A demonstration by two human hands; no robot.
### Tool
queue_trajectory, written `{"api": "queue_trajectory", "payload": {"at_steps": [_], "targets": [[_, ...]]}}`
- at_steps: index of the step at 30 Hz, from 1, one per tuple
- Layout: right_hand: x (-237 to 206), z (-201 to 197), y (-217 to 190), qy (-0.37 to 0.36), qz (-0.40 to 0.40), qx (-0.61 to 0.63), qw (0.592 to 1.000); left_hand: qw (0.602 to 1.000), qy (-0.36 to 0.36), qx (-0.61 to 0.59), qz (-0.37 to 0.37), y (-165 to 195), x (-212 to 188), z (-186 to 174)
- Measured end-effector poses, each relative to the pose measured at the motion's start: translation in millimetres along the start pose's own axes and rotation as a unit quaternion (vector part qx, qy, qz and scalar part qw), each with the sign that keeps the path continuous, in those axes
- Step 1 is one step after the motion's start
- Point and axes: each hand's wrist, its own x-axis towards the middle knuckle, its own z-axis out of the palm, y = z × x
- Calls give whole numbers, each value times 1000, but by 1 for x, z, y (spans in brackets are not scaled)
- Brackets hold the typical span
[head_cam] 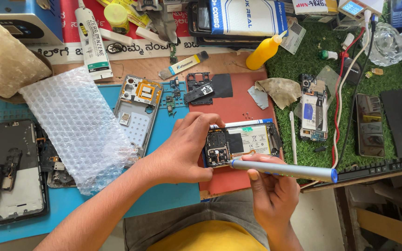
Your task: The person repairs a disassembled smartphone on a workbench, holding the phone steady with one hand while using a screwdriver to work on screws and internal components. They reposition the phone and continue working on the board area, at one point picking up a small component and placing it aside.
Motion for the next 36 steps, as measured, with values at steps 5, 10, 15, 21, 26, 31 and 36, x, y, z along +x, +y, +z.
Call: {"api": "queue_trajectory", "payload": {"at_steps": [5, 10, 15, 21, 26, 31, 36], "targets": [[-1, 1, -1, 0, 0, 2, 1000, 1000, 1, 0, 3, 0, 0, -1], [-2, 1, -1, -2, -4, -2, 1000, 1000, 2, 0, 4, 0, 0, 0], [-1, 2, -1, -7, -13, 4, 1000, 1000, 3, 0, 6, 0, 0, -1], [5, 5, -9, -35, -54, -43, 997, 1000, 3, -2, 2, 1, 0, -1], [15, 10, -23, -73, -114, -136, 981, 1000, 18, -4, 0, -1, 0, 1], [27, 13, -39, -107, -155, -207, 960, 999, 30, -6, 8, -4, -1, 5], [37, 16, -48, -134, -169, -236, 947, 999, 35, -6, 19, -6, -1, 7]]}}
